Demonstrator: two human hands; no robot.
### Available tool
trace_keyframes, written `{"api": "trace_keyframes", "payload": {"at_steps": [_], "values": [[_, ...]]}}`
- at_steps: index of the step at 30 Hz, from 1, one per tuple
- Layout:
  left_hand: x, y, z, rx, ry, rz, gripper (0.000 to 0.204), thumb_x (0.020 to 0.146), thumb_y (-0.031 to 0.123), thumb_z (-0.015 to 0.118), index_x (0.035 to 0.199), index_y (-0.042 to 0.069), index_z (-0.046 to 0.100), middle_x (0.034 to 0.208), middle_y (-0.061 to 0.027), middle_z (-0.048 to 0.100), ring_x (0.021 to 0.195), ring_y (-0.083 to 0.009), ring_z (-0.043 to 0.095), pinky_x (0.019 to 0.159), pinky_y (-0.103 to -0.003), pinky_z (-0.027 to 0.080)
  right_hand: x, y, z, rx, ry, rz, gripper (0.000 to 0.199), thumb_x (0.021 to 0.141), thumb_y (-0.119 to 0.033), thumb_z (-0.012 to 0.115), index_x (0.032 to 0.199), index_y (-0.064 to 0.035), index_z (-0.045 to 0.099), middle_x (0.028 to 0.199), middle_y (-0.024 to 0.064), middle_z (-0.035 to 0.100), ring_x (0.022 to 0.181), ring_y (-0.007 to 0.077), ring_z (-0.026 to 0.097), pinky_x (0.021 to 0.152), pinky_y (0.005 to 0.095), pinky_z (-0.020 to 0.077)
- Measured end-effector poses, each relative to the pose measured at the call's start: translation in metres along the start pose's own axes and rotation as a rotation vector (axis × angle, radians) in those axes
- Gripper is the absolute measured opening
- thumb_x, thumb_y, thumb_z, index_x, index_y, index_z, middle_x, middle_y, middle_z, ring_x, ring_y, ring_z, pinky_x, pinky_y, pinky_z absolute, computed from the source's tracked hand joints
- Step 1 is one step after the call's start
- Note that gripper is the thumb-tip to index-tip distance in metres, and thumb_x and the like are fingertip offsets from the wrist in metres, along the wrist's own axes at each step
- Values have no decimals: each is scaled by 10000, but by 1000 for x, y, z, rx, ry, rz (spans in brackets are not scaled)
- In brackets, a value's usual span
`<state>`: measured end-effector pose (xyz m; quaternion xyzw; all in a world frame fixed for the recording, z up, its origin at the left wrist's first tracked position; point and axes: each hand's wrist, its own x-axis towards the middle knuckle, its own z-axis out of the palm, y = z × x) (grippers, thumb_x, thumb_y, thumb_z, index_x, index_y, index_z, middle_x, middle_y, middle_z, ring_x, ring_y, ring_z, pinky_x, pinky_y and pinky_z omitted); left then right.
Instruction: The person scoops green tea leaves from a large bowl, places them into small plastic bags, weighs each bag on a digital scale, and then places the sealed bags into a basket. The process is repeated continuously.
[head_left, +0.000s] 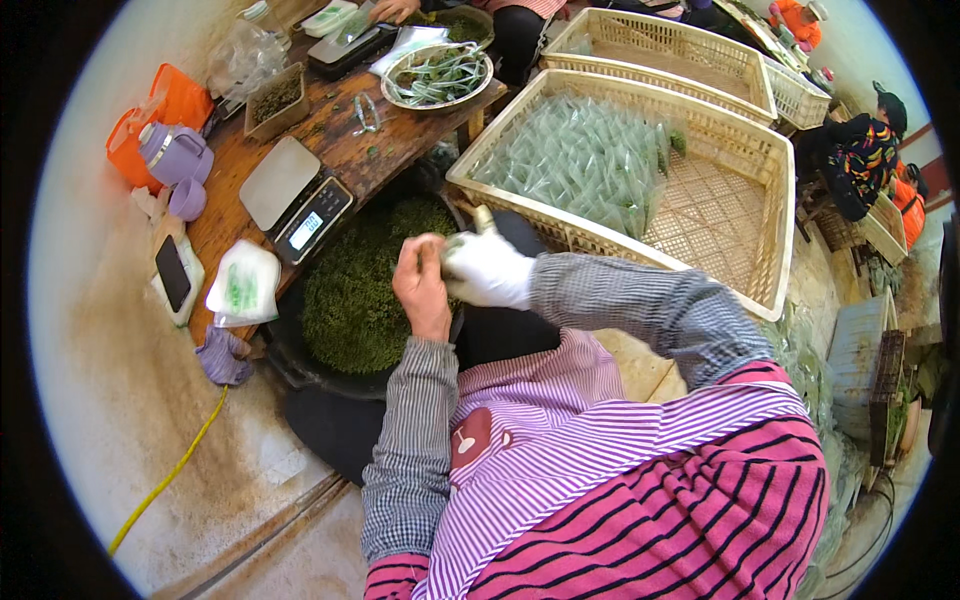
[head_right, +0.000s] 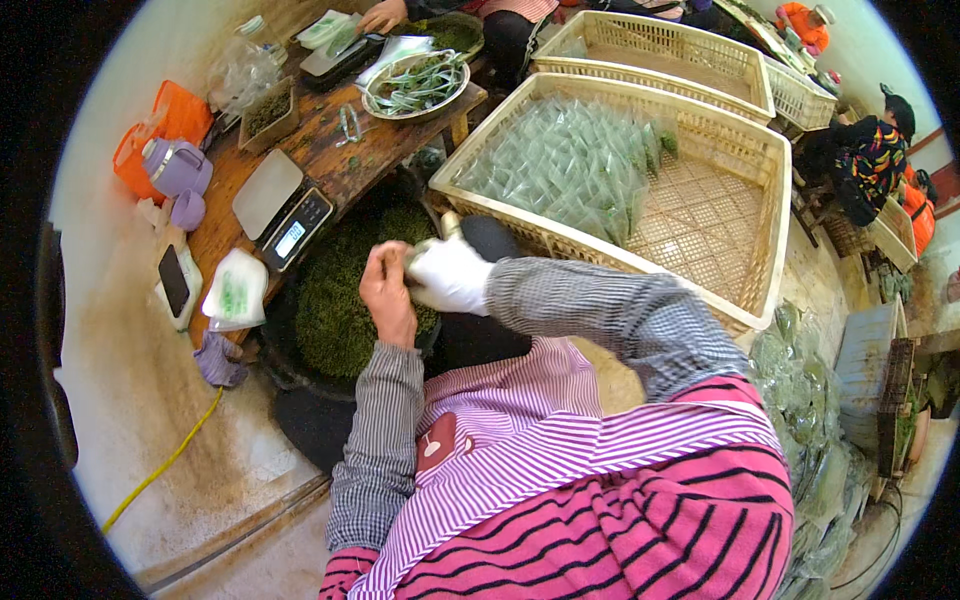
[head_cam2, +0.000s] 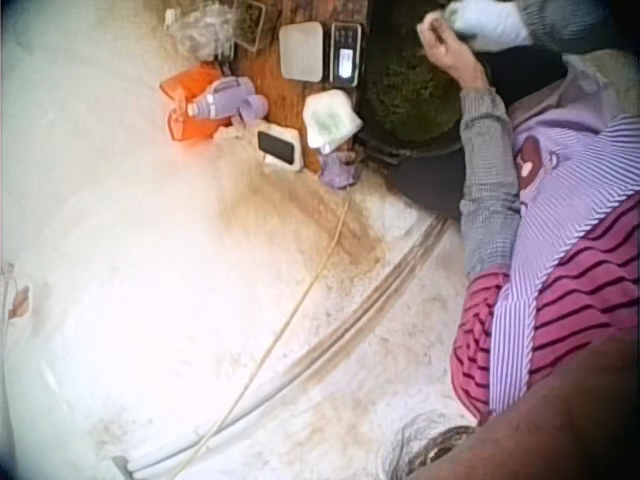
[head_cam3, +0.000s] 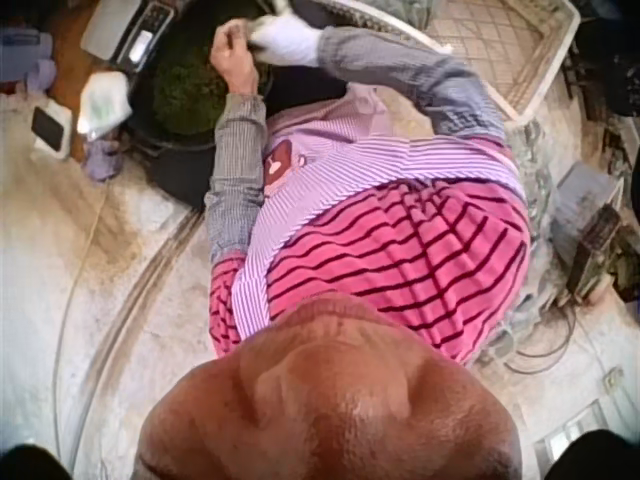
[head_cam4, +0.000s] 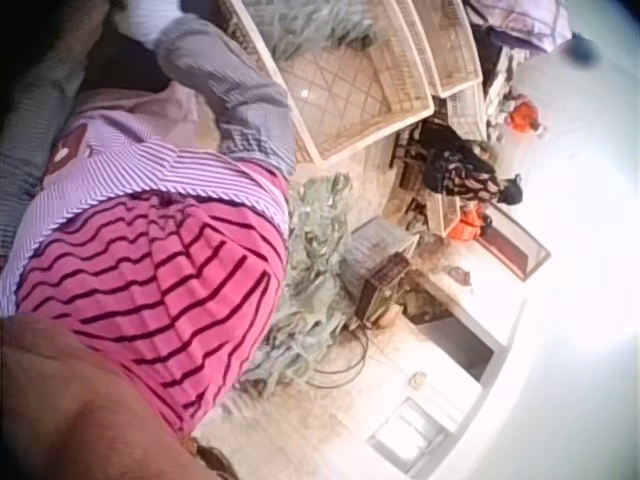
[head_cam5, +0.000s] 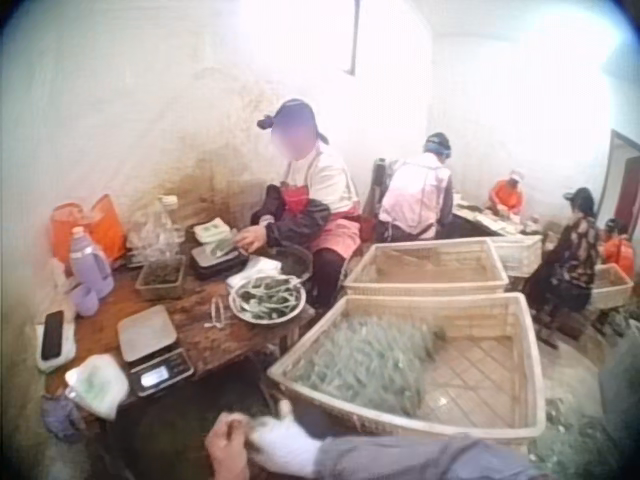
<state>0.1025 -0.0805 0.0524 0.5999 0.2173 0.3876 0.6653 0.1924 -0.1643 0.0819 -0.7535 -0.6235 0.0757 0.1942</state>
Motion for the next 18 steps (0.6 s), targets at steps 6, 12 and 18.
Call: {"api": "trace_keyframes", "payload": {"at_steps": [6,12,18], "values": [[26,18,69,-311,-157,29,155,964,143,511,929,38,619,916,-13,618,857,-97,548,791,-238,438,-47,14,-66,-325,501,-3,516,726,-262,692,1206,-125,559,1060,61,616,1146,279,508,1046,603,146],[30,23,121,-369,-196,-26,173,971,174,502,923,46,608,930,-15,612,889,-98,538,862,-263,417,-87,45,-109,-63,646,82,770,688,-224,762,1373,-140,421,1318,102,455,1230,259,436,1062,466,256],[0,22,192,-369,-454,-26,209,977,189,492,1095,47,589,1139,-30,532,1014,-128,523,933,-266,396,-119,77,-101,1043,713,538,559,870,-68,637,1383,-62,415,1235,18,554,1094,108,492,925,237,410]]}}
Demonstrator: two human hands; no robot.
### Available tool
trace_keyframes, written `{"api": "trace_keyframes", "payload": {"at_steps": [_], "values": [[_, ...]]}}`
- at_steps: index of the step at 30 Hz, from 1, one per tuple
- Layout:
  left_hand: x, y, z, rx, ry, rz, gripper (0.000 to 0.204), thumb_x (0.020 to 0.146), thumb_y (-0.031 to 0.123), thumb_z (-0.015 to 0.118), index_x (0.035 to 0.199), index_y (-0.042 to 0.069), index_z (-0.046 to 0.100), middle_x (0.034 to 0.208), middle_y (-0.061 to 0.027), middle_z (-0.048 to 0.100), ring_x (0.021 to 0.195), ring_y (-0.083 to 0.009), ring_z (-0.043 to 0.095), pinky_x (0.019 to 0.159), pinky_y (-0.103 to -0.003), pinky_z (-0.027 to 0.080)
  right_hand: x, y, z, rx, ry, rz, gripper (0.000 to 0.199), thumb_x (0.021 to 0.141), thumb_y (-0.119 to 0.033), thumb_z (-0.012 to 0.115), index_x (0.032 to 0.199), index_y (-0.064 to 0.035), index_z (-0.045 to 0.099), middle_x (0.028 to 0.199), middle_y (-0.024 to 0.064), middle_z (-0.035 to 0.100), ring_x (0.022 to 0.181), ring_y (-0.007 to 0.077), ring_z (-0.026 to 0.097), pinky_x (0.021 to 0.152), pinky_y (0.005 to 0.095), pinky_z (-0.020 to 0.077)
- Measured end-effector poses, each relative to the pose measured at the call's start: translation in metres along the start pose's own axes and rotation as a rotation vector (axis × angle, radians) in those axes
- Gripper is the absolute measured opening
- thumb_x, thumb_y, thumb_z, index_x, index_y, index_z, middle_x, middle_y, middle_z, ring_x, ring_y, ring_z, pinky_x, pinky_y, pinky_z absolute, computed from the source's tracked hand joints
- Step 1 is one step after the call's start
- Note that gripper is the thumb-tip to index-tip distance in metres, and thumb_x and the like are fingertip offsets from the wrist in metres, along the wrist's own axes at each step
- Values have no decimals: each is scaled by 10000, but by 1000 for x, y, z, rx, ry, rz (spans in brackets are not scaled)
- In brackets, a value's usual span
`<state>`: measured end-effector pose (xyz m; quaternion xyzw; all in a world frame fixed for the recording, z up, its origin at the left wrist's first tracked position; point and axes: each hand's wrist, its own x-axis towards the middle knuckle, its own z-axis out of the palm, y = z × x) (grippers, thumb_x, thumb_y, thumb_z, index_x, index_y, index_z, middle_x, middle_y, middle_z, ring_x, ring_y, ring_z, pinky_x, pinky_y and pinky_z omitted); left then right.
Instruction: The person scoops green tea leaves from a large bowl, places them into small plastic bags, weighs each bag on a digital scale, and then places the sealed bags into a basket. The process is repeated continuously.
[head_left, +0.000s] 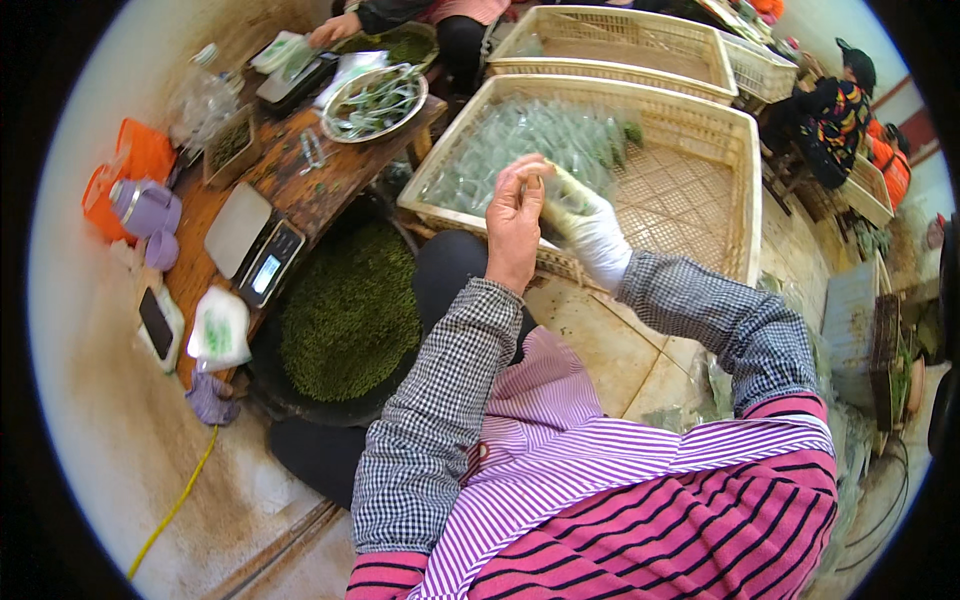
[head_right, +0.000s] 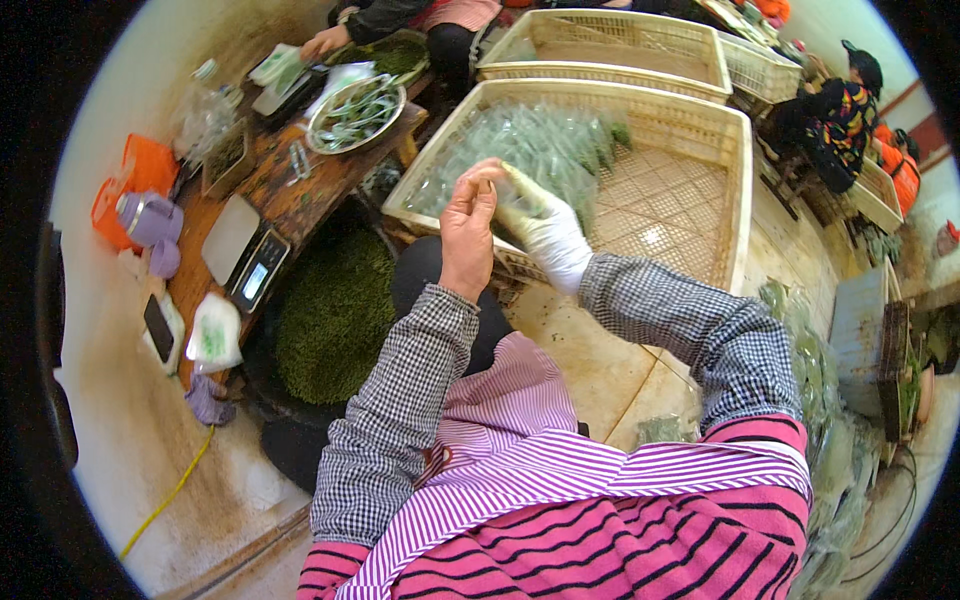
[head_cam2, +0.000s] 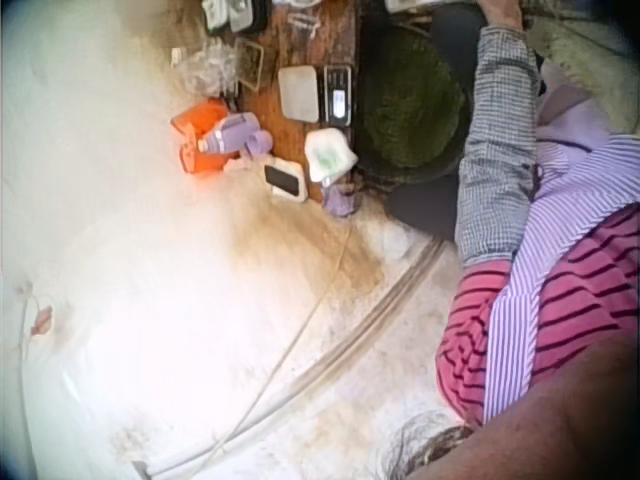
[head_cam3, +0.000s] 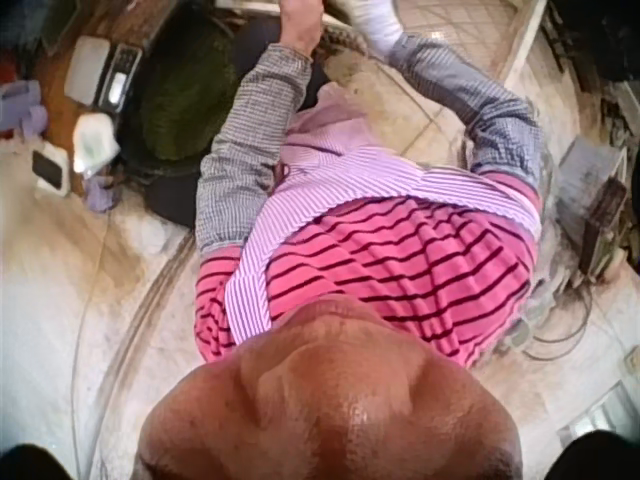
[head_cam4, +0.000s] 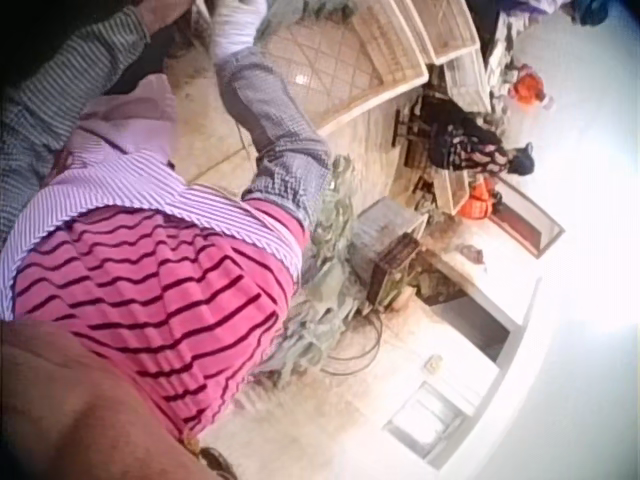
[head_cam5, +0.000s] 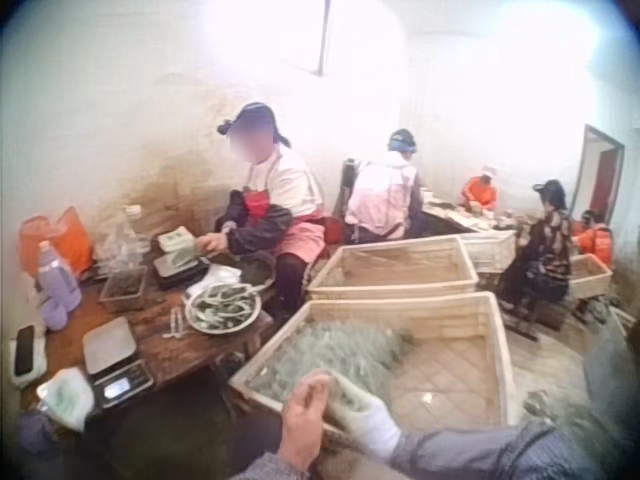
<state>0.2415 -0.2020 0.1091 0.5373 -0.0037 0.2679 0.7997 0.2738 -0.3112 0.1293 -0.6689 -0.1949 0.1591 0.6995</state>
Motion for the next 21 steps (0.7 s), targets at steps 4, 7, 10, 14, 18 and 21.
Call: {"api": "trace_keyframes", "payload": {"at_steps": [4,7,10,14,18,21], "values": [[-6,1,-7,185,51,-97,351,987,231,461,1281,39,487,1319,-75,393,1163,-196,473,1008,-299,373,16,-42,-66,86,296,196,459,937,-142,537,1380,-129,417,1314,105,523,1151,178,518,960,294,439],[-19,-6,-24,175,-17,-107,374,995,246,437,1298,28,465,1288,-81,420,1153,-207,481,1018,-312,373,69,62,-171,-182,432,50,516,926,-113,526,1398,-10,345,1357,131,478,1201,210,479,1024,285,356],[-36,-6,-53,235,66,-231,373,1003,283,412,1284,49,486,1239,-59,504,1085,-155,531,936,-284,415,87,129,-154,-485,356,179,573,901,-203,556,1391,8,349,1373,166,455,1273,241,415,1068,311,291],[-65,-2,-104,376,222,-159,306,998,261,429,1206,67,542,1146,-40,583,949,-121,587,794,-268,469,108,207,-144,-1238,290,5,540,940,-366,473,1334,1,425,1320,176,494,1212,250,466,1018,327,348],[-86,12,-161,474,329,-62,257,977,213,479,1152,43,560,1073,-68,561,901,-145,601,772,-269,495,83,151,-141,-637,82,280,707,925,-477,485,1404,-9,259,1417,165,305,1269,276,327,1034,357,296],[-95,55,-225,809,489,154,241,960,208,513,1098,19,571,976,-83,538,827,-162,592,702,-271,496,107,174,-189,-700,235,32,874,901,-508,518,1461,15,95,1535,181,80,1414,294,105,1140,366,117]]}}
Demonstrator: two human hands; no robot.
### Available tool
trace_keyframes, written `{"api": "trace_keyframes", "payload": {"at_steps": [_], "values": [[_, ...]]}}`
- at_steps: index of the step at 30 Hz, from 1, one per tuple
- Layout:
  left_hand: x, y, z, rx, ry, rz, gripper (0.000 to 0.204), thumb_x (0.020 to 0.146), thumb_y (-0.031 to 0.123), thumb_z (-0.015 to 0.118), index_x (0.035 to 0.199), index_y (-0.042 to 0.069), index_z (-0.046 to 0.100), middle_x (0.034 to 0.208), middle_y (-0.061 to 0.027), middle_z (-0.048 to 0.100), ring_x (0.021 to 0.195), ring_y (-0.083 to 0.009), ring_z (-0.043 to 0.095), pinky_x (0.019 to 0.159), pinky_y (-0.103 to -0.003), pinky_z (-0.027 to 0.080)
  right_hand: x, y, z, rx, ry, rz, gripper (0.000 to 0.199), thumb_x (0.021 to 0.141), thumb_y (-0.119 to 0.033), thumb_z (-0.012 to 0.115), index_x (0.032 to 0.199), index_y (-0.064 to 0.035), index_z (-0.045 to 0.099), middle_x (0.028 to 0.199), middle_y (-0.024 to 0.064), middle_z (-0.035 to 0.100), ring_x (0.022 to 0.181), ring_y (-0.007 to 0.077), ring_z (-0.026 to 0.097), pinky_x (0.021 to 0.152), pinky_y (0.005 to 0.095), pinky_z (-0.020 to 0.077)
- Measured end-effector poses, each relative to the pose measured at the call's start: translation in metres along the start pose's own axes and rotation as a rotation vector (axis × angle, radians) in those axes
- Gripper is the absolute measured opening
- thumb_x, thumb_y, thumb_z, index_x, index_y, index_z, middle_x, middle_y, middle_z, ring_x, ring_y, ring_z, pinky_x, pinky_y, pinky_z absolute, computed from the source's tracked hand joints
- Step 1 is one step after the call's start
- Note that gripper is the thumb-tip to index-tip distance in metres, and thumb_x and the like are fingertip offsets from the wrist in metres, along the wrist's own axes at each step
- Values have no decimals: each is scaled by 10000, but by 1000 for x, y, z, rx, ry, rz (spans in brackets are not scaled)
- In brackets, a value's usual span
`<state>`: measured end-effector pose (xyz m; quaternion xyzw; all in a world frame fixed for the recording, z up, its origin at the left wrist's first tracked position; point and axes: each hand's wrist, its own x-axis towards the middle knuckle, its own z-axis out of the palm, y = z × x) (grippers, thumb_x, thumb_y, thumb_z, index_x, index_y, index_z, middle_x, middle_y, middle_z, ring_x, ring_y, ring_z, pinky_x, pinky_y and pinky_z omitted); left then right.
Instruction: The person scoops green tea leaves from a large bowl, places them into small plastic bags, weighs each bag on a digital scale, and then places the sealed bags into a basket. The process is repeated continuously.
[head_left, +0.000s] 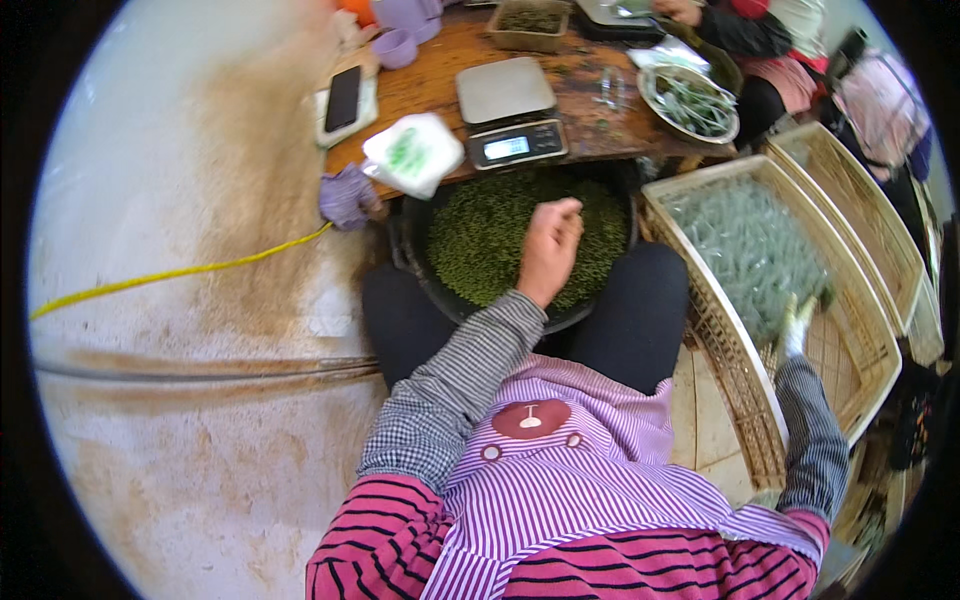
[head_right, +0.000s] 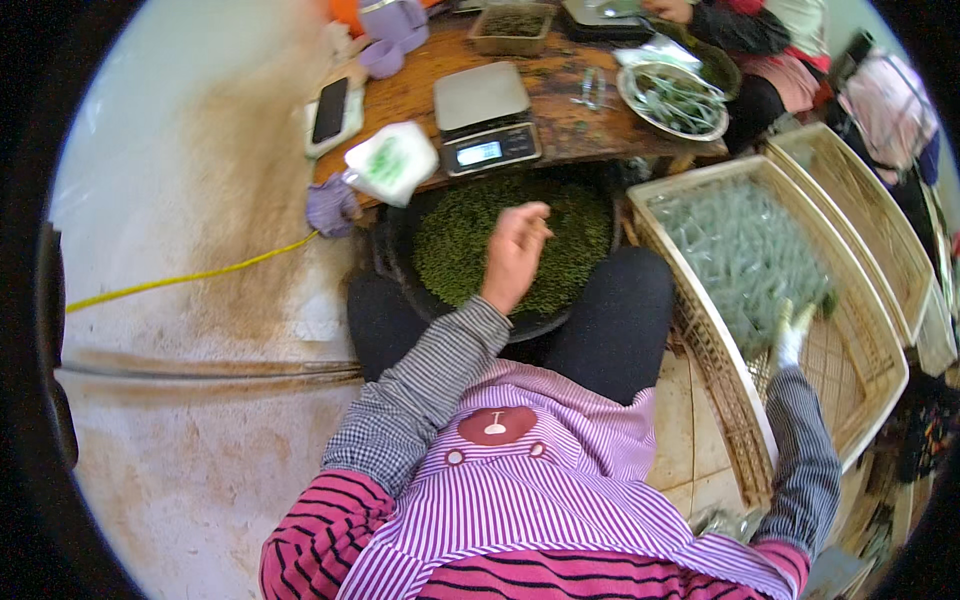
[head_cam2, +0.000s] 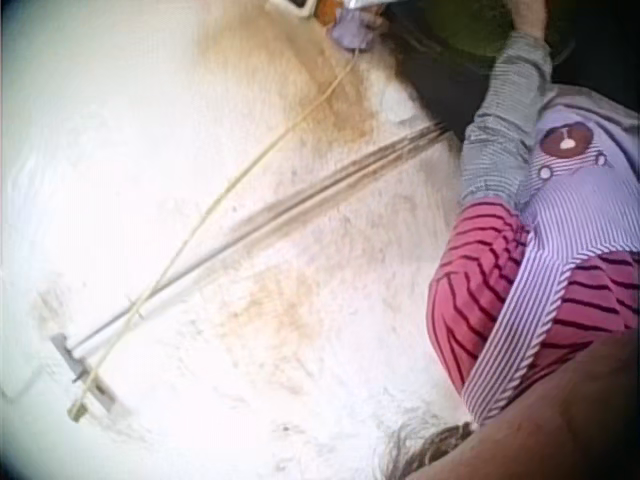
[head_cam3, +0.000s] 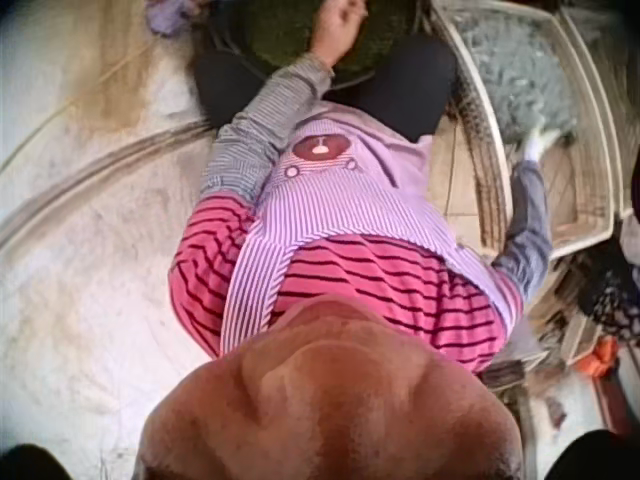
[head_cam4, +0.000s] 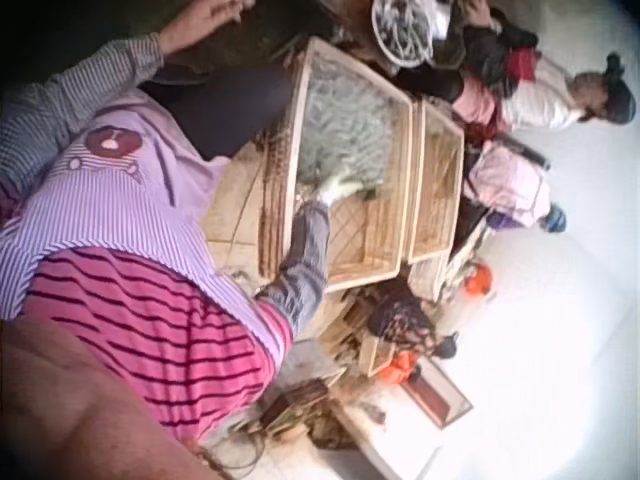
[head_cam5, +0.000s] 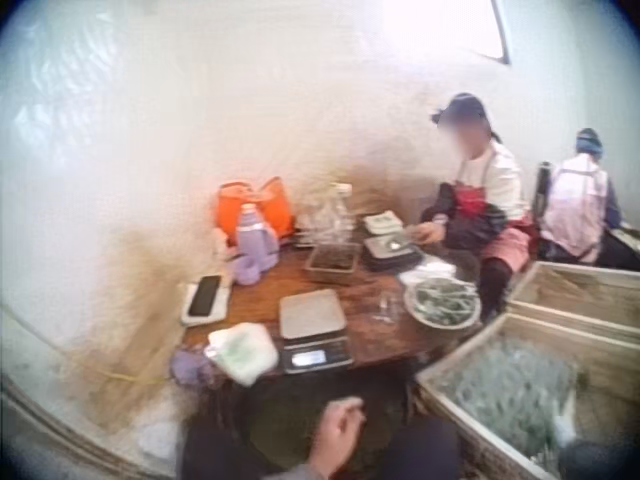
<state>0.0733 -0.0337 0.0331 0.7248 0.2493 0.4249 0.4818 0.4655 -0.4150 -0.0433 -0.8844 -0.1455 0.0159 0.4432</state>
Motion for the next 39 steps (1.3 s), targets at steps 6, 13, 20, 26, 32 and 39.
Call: {"api": "trace_keyframes", "payload": {"at_steps": [6,13,20,26,32,39], "values": [[68,-31,-157,940,426,-6,262,852,270,618,925,27,553,933,-167,526,897,-332,529,773,-433,431,-19,-122,-17,18,50,-280,634,956,-297,506,1450,-26,214,1475,188,266,1350,284,285,1109,367,241],[94,-71,-177,1191,-11,66,168,891,210,517,895,43,544,838,-167,528,836,-366,549,705,-477,447,-109,-262,97,365,-339,-188,520,938,-180,531,1411,-75,344,1346,151,455,1233,235,445,1041,331,359],[89,-26,-183,1018,110,64,126,903,130,475,863,24,531,851,-166,565,760,-357,579,659,-447,465,-208,-373,228,581,-863,-203,440,919,-153,565,1327,-25,461,1284,118,523,1162,193,504,991,279,398],[-19,11,-129,641,199,164,62,884,78,506,894,18,514,812,-133,541,693,-306,571,610,-384,483,-285,-385,284,769,-1059,172,349,900,-204,609,1158,31,598,1042,113,657,920,134,601,832,243,473],[-79,-6,-105,379,154,-162,178,907,206,568,970,43,537,920,-118,587,713,-231,632,588,-330,515,-242,-351,288,-106,-853,-359,226,838,-217,569,939,-57,691,838,103,686,735,225,651,680,342,501],[-55,-26,-137,764,-582,46,294,857,333,612,914,55,535,880,-91,570,659,-272,595,545,-357,489,-218,-337,322,-299,-1703,-144,256,794,-290,609,777,-47,687,751,84,669,699,188,628,642,344,497]]}}
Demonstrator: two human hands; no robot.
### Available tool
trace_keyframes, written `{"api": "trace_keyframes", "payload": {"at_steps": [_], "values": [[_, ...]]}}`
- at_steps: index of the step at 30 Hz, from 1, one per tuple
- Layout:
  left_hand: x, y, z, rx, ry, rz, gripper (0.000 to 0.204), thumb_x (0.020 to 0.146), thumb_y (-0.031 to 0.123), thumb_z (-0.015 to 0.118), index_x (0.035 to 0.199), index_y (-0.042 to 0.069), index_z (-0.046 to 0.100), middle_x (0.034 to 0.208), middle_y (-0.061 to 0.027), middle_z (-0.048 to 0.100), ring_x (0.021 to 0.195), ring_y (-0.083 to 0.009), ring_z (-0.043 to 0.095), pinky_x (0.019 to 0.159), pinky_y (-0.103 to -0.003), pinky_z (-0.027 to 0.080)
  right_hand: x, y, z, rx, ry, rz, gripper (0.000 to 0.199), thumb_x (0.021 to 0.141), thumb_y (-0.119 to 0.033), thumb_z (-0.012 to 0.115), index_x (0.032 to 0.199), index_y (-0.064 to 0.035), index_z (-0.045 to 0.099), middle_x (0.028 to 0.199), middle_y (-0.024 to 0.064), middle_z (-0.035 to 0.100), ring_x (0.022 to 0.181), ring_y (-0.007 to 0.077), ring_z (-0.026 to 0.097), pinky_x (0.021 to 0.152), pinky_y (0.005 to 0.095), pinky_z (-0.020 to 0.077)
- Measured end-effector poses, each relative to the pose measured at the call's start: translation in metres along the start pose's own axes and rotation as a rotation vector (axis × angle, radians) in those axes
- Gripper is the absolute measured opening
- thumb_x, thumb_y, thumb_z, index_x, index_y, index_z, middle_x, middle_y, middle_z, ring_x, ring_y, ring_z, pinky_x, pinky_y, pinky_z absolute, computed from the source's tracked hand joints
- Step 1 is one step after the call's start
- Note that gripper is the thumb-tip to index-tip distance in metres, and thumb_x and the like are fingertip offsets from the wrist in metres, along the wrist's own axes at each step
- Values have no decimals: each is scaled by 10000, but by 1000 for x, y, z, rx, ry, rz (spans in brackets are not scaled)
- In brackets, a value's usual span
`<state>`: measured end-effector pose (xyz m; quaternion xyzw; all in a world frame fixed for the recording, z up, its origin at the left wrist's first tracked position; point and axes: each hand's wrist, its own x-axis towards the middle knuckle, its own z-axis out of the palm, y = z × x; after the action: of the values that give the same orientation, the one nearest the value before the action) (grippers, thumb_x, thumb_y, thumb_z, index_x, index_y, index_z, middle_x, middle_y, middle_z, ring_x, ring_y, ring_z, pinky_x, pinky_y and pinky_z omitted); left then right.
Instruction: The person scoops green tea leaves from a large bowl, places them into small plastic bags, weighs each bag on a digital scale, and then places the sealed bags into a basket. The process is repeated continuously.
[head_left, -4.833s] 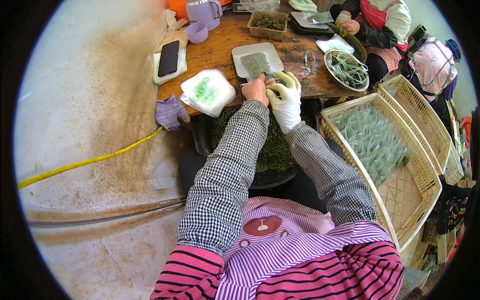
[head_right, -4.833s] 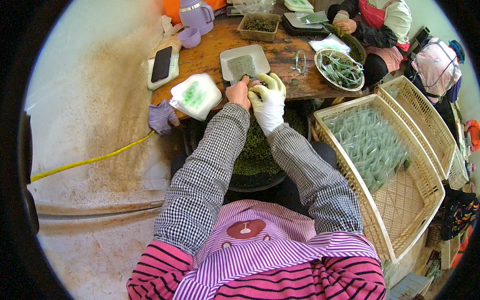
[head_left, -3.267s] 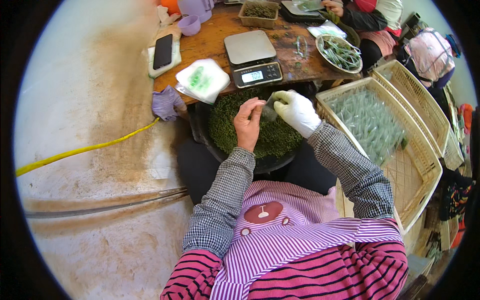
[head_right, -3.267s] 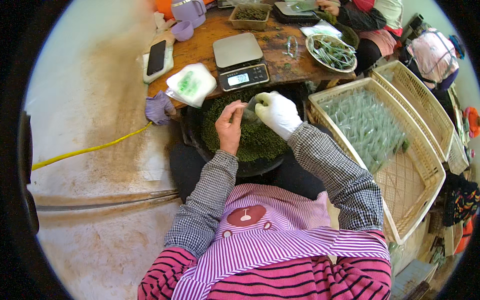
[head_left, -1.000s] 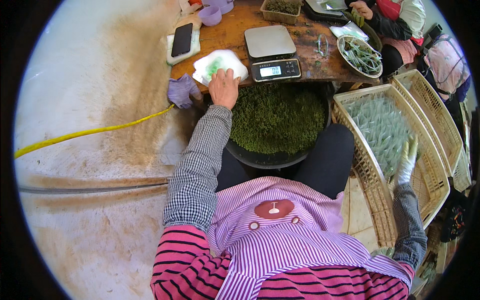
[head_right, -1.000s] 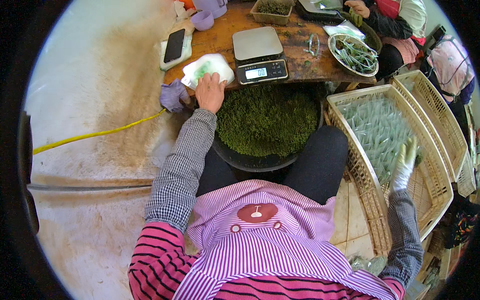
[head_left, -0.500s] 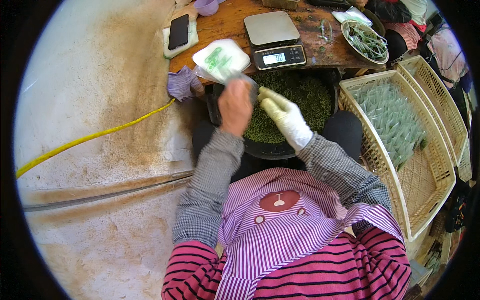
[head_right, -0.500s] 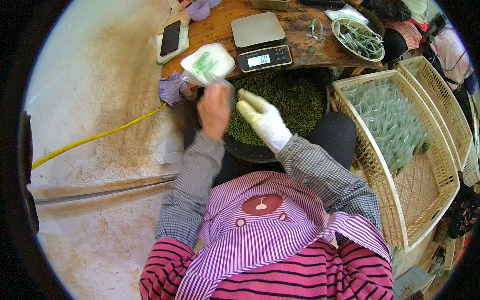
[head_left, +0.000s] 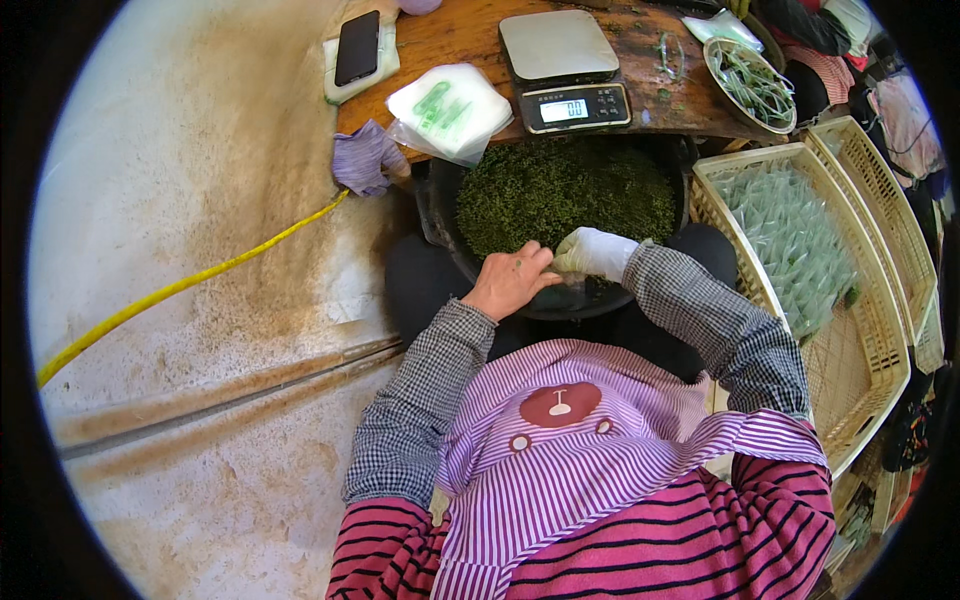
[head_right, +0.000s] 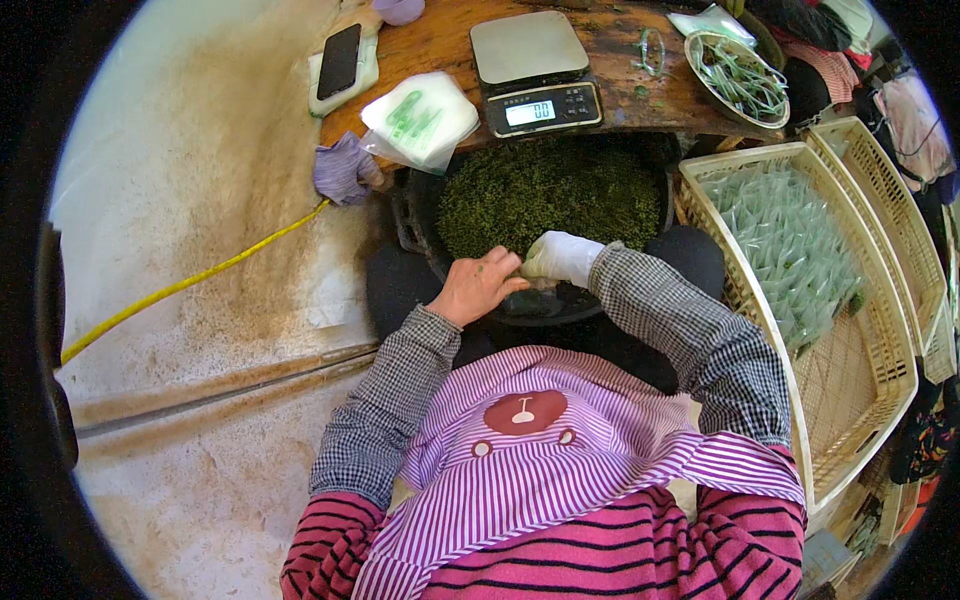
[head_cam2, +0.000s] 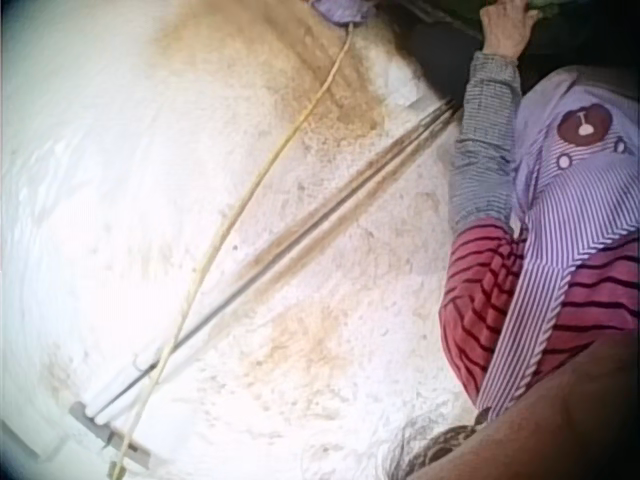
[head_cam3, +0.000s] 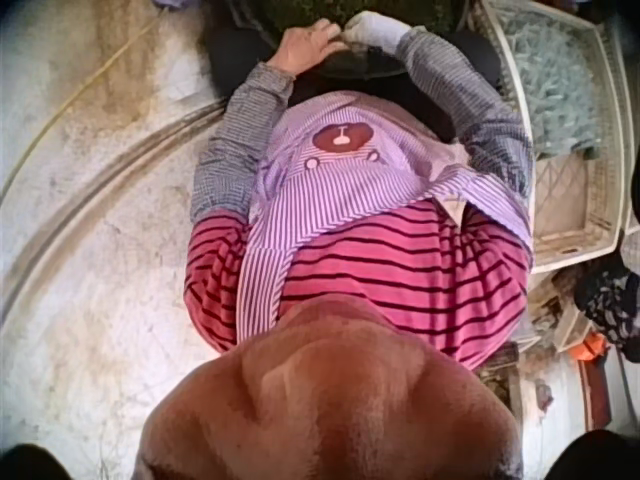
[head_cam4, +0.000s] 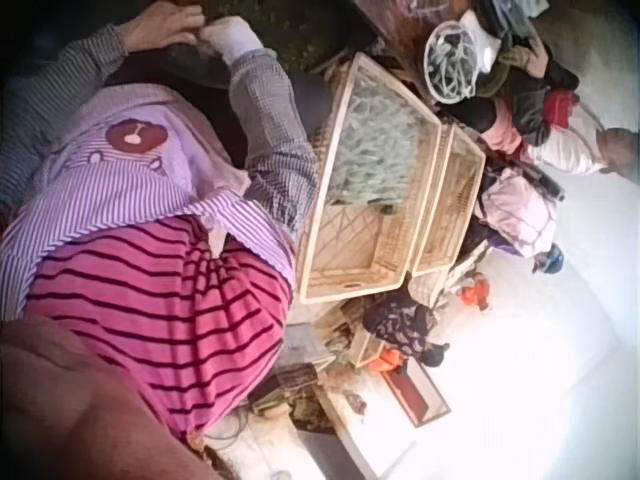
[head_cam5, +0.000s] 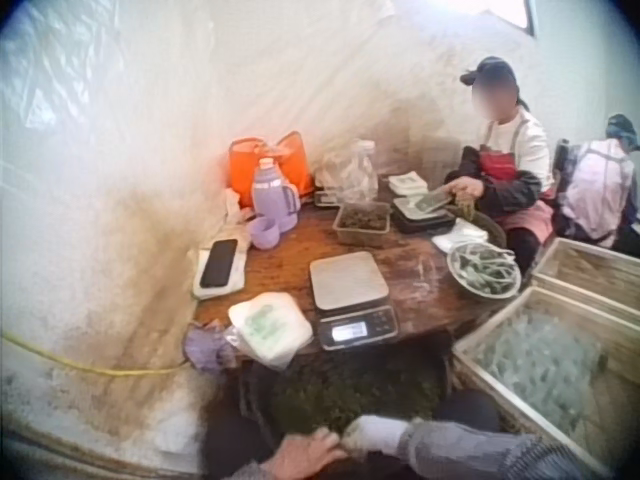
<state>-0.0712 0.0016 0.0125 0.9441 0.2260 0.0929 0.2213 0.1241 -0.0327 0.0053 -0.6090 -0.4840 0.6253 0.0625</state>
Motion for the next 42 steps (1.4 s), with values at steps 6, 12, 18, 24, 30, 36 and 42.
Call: {"api": "trace_keyframes", "payload": {"at_steps": [6,12,18,24,30,36,42], "values": [[-20,-36,16,-182,-2,-448,195,935,209,511,895,18,503,792,-142,590,538,-236,591,517,-369,484,89,4,-34,183,387,10,640,864,-415,599,1340,-21,434,1293,186,522,1165,282,531,989,391,431],[-30,-43,-31,-503,242,-755,165,965,174,475,879,34,494,614,-61,586,470,-128,575,433,-279,456,110,-13,14,-502,342,206,651,820,-412,616,1387,-174,402,1388,190,335,1267,382,360,969,456,436],[-13,-57,-19,51,445,-648,151,922,189,546,921,53,481,788,-137,612,704,-289,627,592,-392,492,50,23,65,-711,166,110,613,806,-359,660,1352,-217,419,1357,169,347,1247,372,380,956,468,462],[-8,-58,14,115,531,-560,99,894,183,561,894,96,607,849,-97,607,724,-319,606,603,-408,498,66,16,86,-583,278,177,665,802,-369,659,1388,-212,385,1463,187,247,1304,406,324,1012,495,397],[-6,-65,48,109,454,-431,112,849,148,626,910,81,692,964,-76,666,761,-271,653,643,-373,541,70,41,65,543,456,127,542,801,-242,661,1293,-108,476,1266,175,485,1072,308,540,911,399,455],[-7,-79,88,-238,289,-475,107,853,71,579,882,-1,653,859,-116,639,515,-213,555,450,-335,473,12,-15,30,1426,341,-314,528,835,-299,635,1292,-99,463,1236,113,517,1168,252,462,1003,405,369],[-6,-60,73,197,-28,-352,108,765,-14,582,802,6,682,783,-162,652,566,-233,596,569,-378,521,33,-9,25,580,563,-389,587,888,-342,617,1365,-60,424,1418,144,339,1317,269,322,1085,380,283]]}}
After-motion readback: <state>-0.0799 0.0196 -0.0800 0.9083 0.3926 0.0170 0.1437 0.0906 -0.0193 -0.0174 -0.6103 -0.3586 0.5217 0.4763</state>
